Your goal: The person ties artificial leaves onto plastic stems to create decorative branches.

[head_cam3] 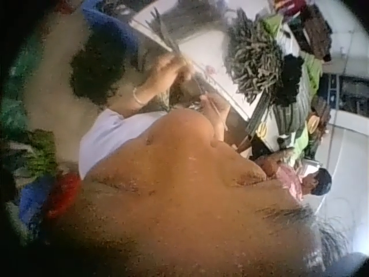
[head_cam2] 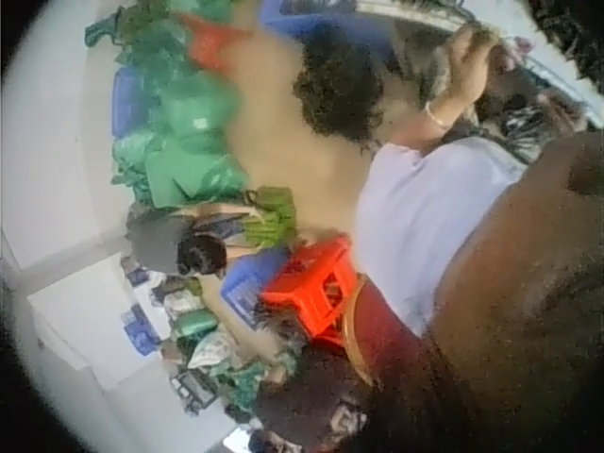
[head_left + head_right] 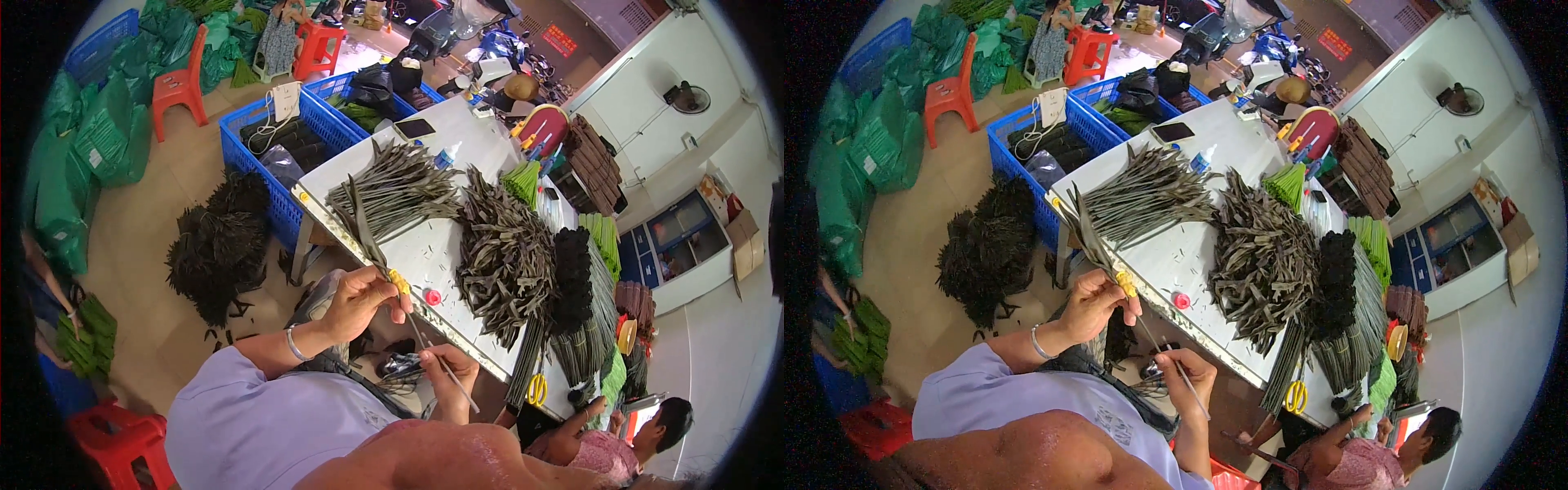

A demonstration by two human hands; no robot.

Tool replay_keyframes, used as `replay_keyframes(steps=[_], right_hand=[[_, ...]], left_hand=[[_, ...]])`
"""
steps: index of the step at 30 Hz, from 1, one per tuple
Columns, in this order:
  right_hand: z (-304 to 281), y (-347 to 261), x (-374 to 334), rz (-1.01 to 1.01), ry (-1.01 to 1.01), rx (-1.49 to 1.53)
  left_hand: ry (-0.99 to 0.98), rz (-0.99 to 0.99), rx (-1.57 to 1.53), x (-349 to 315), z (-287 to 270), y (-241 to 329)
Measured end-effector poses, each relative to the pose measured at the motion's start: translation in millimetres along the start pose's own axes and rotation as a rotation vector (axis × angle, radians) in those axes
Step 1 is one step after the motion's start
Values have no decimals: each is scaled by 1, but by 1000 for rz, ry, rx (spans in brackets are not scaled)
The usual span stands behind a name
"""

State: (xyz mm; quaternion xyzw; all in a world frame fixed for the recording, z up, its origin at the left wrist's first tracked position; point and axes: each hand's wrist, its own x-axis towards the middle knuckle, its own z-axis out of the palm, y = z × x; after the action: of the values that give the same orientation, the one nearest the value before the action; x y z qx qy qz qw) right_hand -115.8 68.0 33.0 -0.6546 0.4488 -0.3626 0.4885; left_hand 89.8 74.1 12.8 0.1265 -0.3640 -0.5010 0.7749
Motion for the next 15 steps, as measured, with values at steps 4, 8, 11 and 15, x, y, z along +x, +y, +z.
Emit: replay_keyframes(steps=[4,8,11,15], right_hand=[[0,-2,0,-49,4,-127],[2,-17,-2,67,-68,39],[8,-5,5,36,5,-49],[5,-4,1,-144,49,-249]], left_hand=[[42,-44,13,0,-2,0],[70,-103,-71,4,-7,0],[65,-84,-45,0,-9,0],[-11,-72,156,10,-13,10]])
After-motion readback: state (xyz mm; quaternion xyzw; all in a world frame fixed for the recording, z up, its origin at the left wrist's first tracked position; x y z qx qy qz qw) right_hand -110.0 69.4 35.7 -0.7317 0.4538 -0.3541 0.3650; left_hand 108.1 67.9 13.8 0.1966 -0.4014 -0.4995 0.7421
